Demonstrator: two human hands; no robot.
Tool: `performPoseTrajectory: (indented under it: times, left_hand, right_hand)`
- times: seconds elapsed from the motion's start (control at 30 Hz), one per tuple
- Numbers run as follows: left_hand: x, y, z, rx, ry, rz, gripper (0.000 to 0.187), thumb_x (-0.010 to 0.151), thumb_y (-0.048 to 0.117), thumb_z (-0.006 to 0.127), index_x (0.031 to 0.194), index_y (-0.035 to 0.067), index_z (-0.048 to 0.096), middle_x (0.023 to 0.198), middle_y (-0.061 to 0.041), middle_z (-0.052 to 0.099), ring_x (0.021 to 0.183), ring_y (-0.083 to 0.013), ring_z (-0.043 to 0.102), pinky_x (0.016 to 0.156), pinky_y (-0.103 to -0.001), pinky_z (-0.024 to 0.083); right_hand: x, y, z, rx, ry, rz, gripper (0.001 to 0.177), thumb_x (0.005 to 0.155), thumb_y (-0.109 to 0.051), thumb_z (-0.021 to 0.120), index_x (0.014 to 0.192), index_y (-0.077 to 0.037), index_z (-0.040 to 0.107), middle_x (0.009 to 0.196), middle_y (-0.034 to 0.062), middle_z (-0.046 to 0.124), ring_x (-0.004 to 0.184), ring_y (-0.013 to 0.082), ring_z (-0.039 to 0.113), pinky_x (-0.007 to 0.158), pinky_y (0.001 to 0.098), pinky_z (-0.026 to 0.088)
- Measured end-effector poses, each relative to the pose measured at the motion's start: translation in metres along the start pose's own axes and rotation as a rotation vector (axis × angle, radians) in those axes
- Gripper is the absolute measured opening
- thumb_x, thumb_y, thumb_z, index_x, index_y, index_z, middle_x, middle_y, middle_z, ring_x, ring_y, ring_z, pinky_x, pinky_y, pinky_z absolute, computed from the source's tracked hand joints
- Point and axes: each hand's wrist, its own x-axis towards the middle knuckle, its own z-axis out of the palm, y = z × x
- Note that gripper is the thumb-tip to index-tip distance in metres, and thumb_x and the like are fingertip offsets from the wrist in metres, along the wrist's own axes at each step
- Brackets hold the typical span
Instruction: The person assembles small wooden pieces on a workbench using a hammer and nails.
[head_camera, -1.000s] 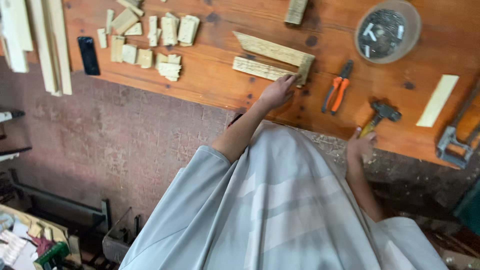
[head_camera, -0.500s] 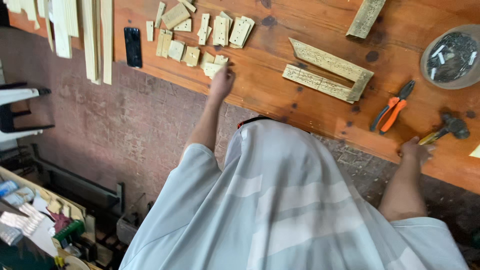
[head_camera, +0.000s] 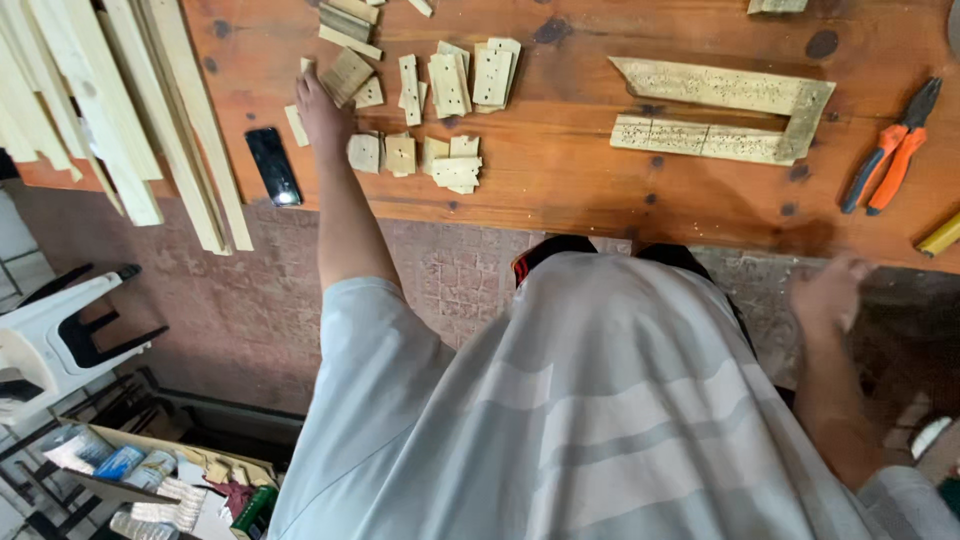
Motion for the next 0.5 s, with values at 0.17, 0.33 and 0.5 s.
performPoseTrajectory:
  times: [0.17,0.33,0.5]
  left_hand:
    - [0.0,0.006,0.006,0.014,-0.12,-0.02,0.079,0.092,0.012,0.078,0.156,0.017,0.033,0.158,-0.01,0.041,0.145,-0.0342,0.037,0.11,-0.064,0.031]
    - [0.02,-0.028,0.033,0.05,0.017,0.055,0.061,0.082,0.022,0.077,0.138,0.021,0.053,0.134,-0.007,0.058,0.123,-0.0361,0.058,0.084,-0.068,0.043]
    - [-0.019,0.025,0.03,-0.11,0.368,0.134,0.07,0.068,0.02,0.093,0.127,0.011,0.056,0.119,-0.02,0.057,0.107,-0.0486,0.068,0.094,-0.059,0.054]
  right_hand:
    - [-0.003,0.008,0.048,0.183,-0.105,-0.194,0.047,0.096,-0.022,0.067,0.134,-0.003,0.048,0.108,0.0259,0.064,0.101,0.0479,0.063,0.084,0.0584,0.048]
    - [-0.02,-0.053,0.03,0.342,-0.174,-0.262,0.085,0.089,-0.007,0.062,0.169,-0.008,0.033,0.076,0.0215,0.062,0.079,0.0461,0.061,0.071,0.057,0.046]
    - [-0.013,-0.049,0.053,0.275,-0.216,-0.228,0.038,0.104,-0.027,0.063,0.134,-0.005,0.057,0.104,0.0208,0.069,0.106,0.0441,0.07,0.09,0.058,0.053]
